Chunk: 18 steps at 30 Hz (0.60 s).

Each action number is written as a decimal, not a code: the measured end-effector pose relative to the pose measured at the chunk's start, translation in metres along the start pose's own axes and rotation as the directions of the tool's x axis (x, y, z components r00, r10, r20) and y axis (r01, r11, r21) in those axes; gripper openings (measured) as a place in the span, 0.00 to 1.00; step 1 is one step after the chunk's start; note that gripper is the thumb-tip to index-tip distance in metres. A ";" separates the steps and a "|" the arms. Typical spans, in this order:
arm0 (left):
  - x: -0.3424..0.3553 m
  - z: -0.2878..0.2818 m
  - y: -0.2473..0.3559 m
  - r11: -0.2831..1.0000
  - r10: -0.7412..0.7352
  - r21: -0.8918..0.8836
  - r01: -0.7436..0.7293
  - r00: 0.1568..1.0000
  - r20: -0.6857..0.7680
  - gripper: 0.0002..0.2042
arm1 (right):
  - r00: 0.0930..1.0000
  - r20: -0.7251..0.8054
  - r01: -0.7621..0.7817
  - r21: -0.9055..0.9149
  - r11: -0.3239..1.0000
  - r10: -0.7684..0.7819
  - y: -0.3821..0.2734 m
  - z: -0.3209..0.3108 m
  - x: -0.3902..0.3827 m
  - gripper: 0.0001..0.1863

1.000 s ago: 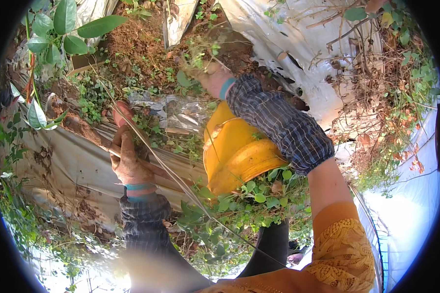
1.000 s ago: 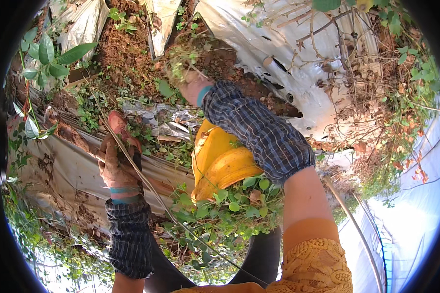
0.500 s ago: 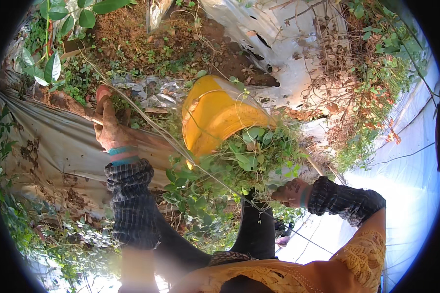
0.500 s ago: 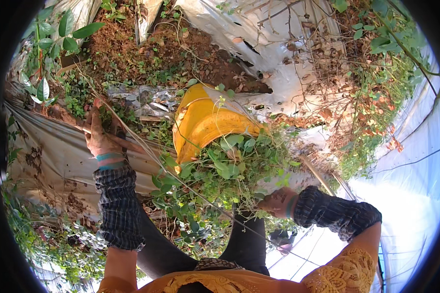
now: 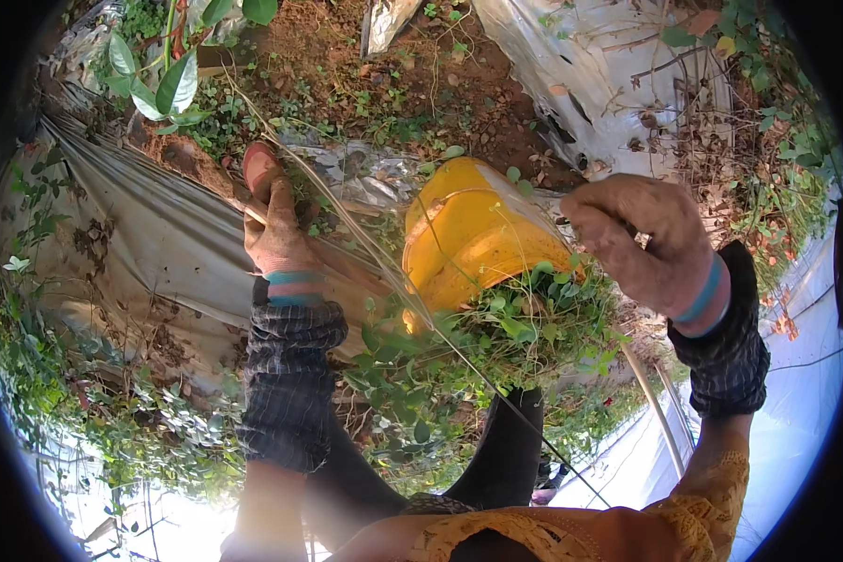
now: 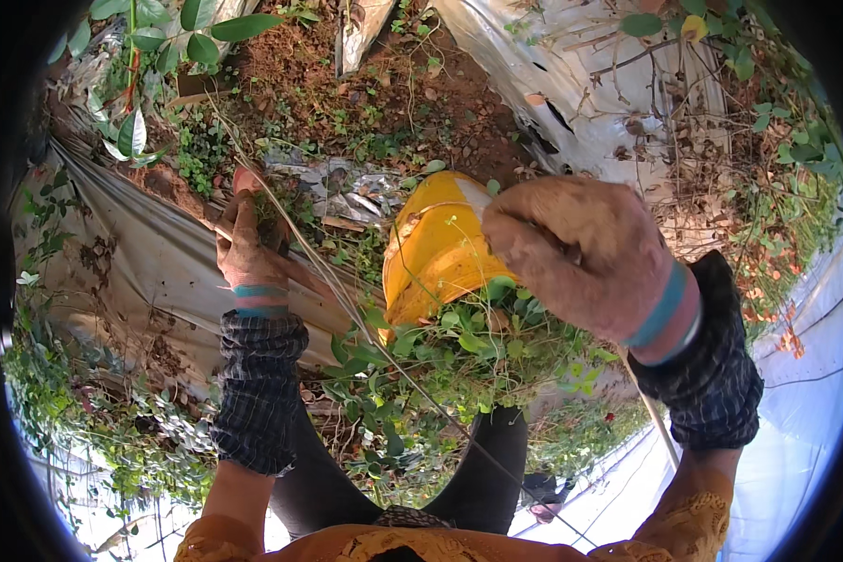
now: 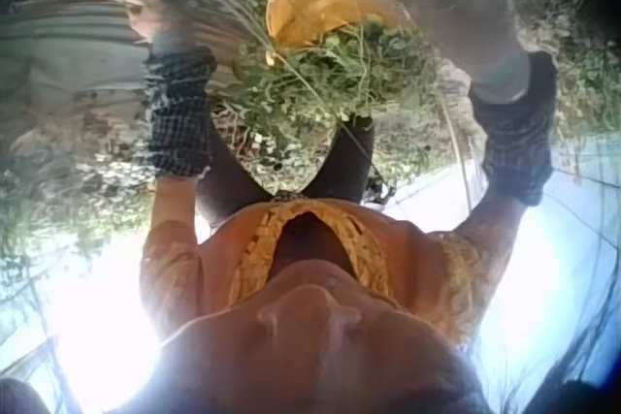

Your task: The person uses a hoe to loosen soil and remove weeds from a garden bed. They pull the weeds by hand and place them into a yellow bucket. The person moves along the bed, repeating the process of hoeing and collecting weeds.

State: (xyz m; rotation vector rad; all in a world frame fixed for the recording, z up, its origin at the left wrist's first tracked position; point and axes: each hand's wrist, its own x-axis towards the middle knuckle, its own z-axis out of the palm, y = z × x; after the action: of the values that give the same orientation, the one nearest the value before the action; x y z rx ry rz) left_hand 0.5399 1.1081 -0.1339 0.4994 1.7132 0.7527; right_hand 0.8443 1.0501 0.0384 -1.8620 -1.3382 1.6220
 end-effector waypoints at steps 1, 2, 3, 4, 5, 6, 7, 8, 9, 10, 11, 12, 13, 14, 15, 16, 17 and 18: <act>0.005 -0.003 0.001 1.000 0.006 -0.003 -0.006 1.000 0.021 0.15 | 0.976 -0.005 -0.216 0.078 0.973 0.217 0.024 0.017 0.042 0.16; 0.005 -0.003 0.002 1.000 0.014 -0.024 -0.013 0.999 0.039 0.15 | 0.965 0.062 -0.255 -0.005 0.967 0.255 0.075 0.033 0.079 0.32; 0.004 -0.001 0.001 0.999 0.017 -0.034 -0.015 0.998 0.056 0.14 | 0.870 -0.009 -0.475 -0.281 0.834 0.493 0.088 0.057 0.113 0.33; 0.003 0.004 0.003 0.999 0.024 -0.044 -0.020 0.996 0.087 0.14 | 0.785 0.025 -0.591 -0.265 0.762 0.619 0.164 0.093 0.148 0.29; 0.004 0.006 0.001 0.998 -0.007 -0.063 0.012 0.998 0.067 0.14 | 0.710 0.218 -0.415 -0.639 0.647 0.670 0.197 0.112 0.179 0.29; 0.005 0.011 0.001 0.997 -0.018 -0.069 0.023 0.998 0.064 0.14 | 0.602 0.402 -0.060 -0.839 0.540 0.690 0.228 0.129 0.209 0.36; 0.002 0.019 -0.001 0.996 -0.041 -0.076 0.047 0.996 0.078 0.14 | 0.597 0.397 0.047 -0.885 0.464 0.697 0.295 0.156 0.226 0.35; 0.006 0.011 0.000 0.994 -0.058 -0.084 0.063 0.997 0.053 0.13 | 0.545 0.326 -0.281 -0.797 0.535 0.773 0.292 0.177 0.244 0.32; 0.014 0.001 -0.003 0.996 -0.059 -0.063 0.061 0.998 0.022 0.13 | 0.487 0.240 -0.624 -0.576 0.527 0.840 0.282 0.195 0.260 0.29; 0.018 -0.007 0.001 0.993 -0.087 -0.072 0.089 0.996 0.024 0.14 | 0.418 0.146 -0.841 -0.311 0.443 0.896 0.271 0.211 0.272 0.27; 0.020 -0.012 0.004 0.989 -0.118 -0.082 0.120 0.992 0.034 0.14 | 0.409 0.090 -0.871 -0.257 0.418 0.908 0.274 0.219 0.280 0.27; 0.024 -0.013 0.007 0.984 -0.149 -0.091 0.153 0.988 0.050 0.14 | 0.438 0.075 -0.854 -0.277 0.441 0.896 0.279 0.220 0.279 0.27; 0.026 -0.013 0.012 0.984 -0.149 -0.098 0.151 0.988 0.031 0.15 | 0.482 0.074 -0.820 -0.313 0.479 0.873 0.283 0.220 0.273 0.27; 0.023 -0.006 0.010 0.985 -0.148 -0.095 0.147 0.989 -0.002 0.14 | 0.545 0.110 -0.764 -0.343 0.546 0.831 0.291 0.213 0.270 0.27; 0.021 0.003 0.007 0.986 -0.147 -0.091 0.143 0.989 -0.032 0.14 | 0.585 0.129 -0.720 -0.372 0.586 0.801 0.300 0.206 0.260 0.27; 0.023 0.011 0.009 0.985 -0.149 -0.095 0.145 0.988 -0.035 0.14 | 0.612 0.158 -0.689 -0.376 0.620 0.775 0.309 0.196 0.246 0.27; 0.026 0.010 0.013 0.987 -0.134 -0.097 0.129 0.990 -0.045 0.14 | 0.639 0.215 -0.644 -0.374 0.667 0.738 0.312 0.193 0.242 0.27; 0.030 -0.002 0.011 0.992 -0.100 -0.086 0.091 0.990 -0.097 0.13 | 0.663 0.315 -0.572 -0.372 0.731 0.679 0.312 0.211 0.254 0.26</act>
State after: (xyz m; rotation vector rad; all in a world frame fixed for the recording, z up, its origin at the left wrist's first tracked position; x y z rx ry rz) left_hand 0.5299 1.1358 -0.1461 0.3251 1.7797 0.7864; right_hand 0.7644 1.0300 -0.4087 -2.4016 -1.1267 2.4430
